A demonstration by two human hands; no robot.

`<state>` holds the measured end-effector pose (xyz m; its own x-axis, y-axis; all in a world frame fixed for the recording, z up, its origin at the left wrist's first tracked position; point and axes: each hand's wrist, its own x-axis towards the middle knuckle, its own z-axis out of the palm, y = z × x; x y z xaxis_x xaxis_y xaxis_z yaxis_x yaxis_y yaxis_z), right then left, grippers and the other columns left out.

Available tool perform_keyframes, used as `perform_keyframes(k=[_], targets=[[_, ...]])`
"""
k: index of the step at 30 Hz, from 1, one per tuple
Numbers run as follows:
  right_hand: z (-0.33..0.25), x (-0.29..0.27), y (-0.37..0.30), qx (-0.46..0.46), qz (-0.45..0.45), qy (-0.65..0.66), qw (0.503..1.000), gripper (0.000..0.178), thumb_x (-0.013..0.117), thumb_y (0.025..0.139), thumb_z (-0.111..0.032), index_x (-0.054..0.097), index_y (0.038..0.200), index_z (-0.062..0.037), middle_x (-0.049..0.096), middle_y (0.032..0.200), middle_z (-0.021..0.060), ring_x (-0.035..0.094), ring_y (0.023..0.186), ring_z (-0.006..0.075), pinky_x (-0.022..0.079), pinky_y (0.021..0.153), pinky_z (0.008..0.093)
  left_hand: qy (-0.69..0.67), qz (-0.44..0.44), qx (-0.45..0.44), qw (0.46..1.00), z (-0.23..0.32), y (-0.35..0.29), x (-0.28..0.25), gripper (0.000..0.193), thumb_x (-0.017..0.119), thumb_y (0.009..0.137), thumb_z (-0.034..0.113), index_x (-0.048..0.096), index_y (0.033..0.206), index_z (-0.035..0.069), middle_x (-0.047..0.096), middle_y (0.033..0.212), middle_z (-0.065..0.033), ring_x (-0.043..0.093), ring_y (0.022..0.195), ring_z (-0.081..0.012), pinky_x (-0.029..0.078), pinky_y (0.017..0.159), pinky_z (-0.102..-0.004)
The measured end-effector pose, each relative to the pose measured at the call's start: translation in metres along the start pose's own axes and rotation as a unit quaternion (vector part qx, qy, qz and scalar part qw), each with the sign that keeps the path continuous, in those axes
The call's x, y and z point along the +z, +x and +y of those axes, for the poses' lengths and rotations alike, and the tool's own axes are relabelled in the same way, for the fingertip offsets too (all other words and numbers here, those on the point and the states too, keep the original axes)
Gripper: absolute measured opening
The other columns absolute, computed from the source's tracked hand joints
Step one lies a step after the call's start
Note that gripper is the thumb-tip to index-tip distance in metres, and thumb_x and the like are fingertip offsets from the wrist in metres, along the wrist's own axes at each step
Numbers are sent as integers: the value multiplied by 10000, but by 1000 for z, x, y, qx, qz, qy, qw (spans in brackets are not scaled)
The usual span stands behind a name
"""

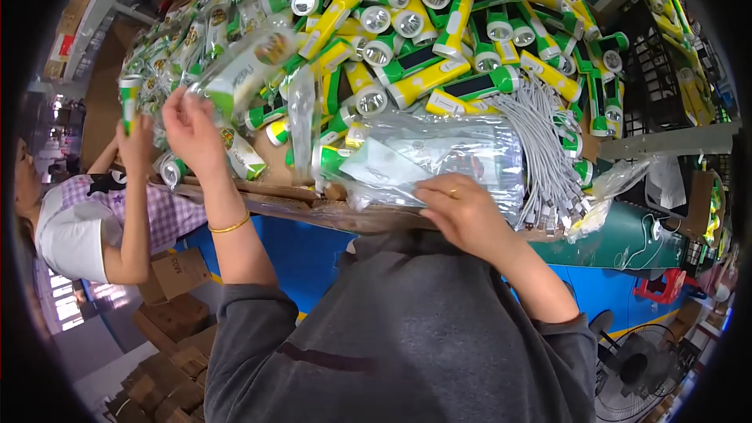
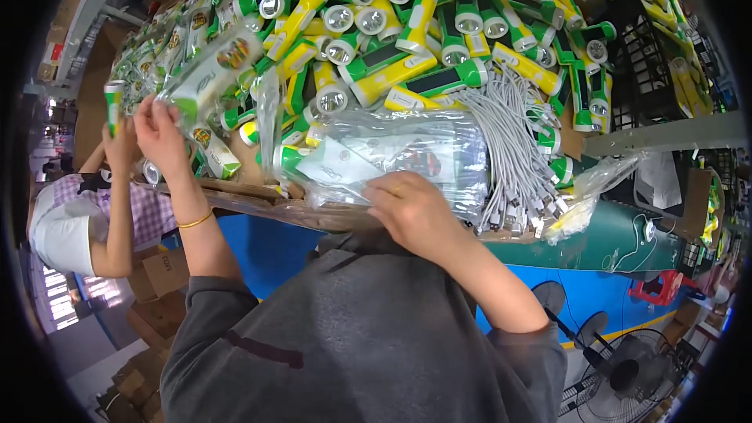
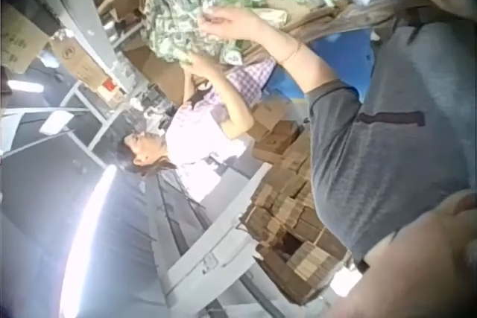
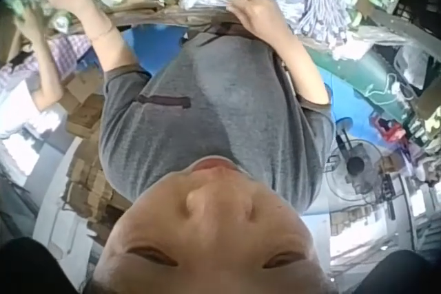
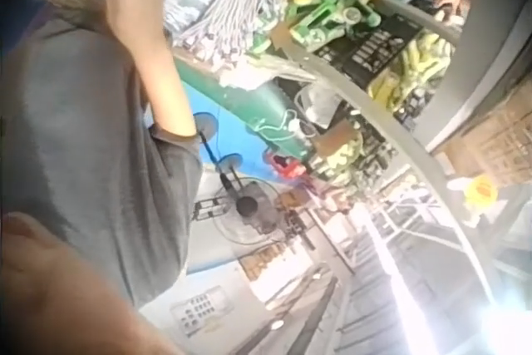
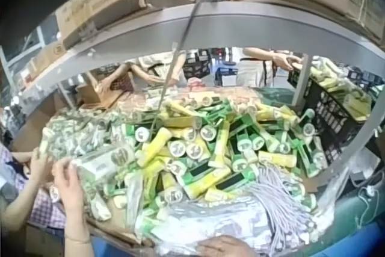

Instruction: Packaging yellow and green flashlights into clear plastic bags at an assembly line.

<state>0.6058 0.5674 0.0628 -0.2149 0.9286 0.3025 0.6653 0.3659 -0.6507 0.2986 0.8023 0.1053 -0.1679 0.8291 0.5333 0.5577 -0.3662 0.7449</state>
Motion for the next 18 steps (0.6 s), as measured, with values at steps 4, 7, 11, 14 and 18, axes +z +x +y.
perform_keyframes(k=[4, 7, 11, 14, 18], targets=[[4, -34, 5, 24, 22, -24, 999, 278, 685, 706, -15, 685, 982, -49, 639, 979, 104, 614, 912, 301, 510, 776, 379, 49, -185, 233, 953, 55, -70, 40, 348, 676, 825, 79, 593, 1157, 18, 568, 1202, -170, 500, 1179, -345, 393, 1007, -418], [11, -50, -2, 42, 62, -76, 994, 246, 685, 692, -13, 690, 934, -58, 636, 895, 78, 608, 857, 282, 489, 763, 386, -97, -498, 222, 833, 82, -138, 62, 335, 699, 787, 65, 637, 1117, 55, 626, 1146, -159, 600, 1049, -318, 466, 907, -392], [26, -56, -22, 115, 34, -215, 969, 177, 612, 680, -51, 669, 845, -81, 626, 741, 63, 608, 767, 272, 426, 703, 407, -110, -507, 215, 827, 104, -165, 79, 185, 668, 772, 0, 672, 956, 20, 672, 935, -143, 647, 849, -327, 517, 758, -387], [43, -39, -26, 160, 129, -130, 970, 189, 592, 731, -72, 655, 908, -95, 621, 725, 107, 613, 732, 313, 438, 701, 421, -113, -477, 238, 838, 125, -173, 93, 232, 623, 786, -32, 642, 1012, 15, 656, 900, -147, 634, 826, -348, 513, 738, -396], [33, -43, -15, 299, 106, -53, 947, 200, 630, 767, -160, 649, 961, -119, 635, 882, 95, 605, 881, 295, 426, 846, 483, -53, -477, 227, 847, 123, -171, 96, 225, 582, 814, -37, 616, 1032, 11, 639, 901, -171, 617, 811, -379, 506, 734, -390]])
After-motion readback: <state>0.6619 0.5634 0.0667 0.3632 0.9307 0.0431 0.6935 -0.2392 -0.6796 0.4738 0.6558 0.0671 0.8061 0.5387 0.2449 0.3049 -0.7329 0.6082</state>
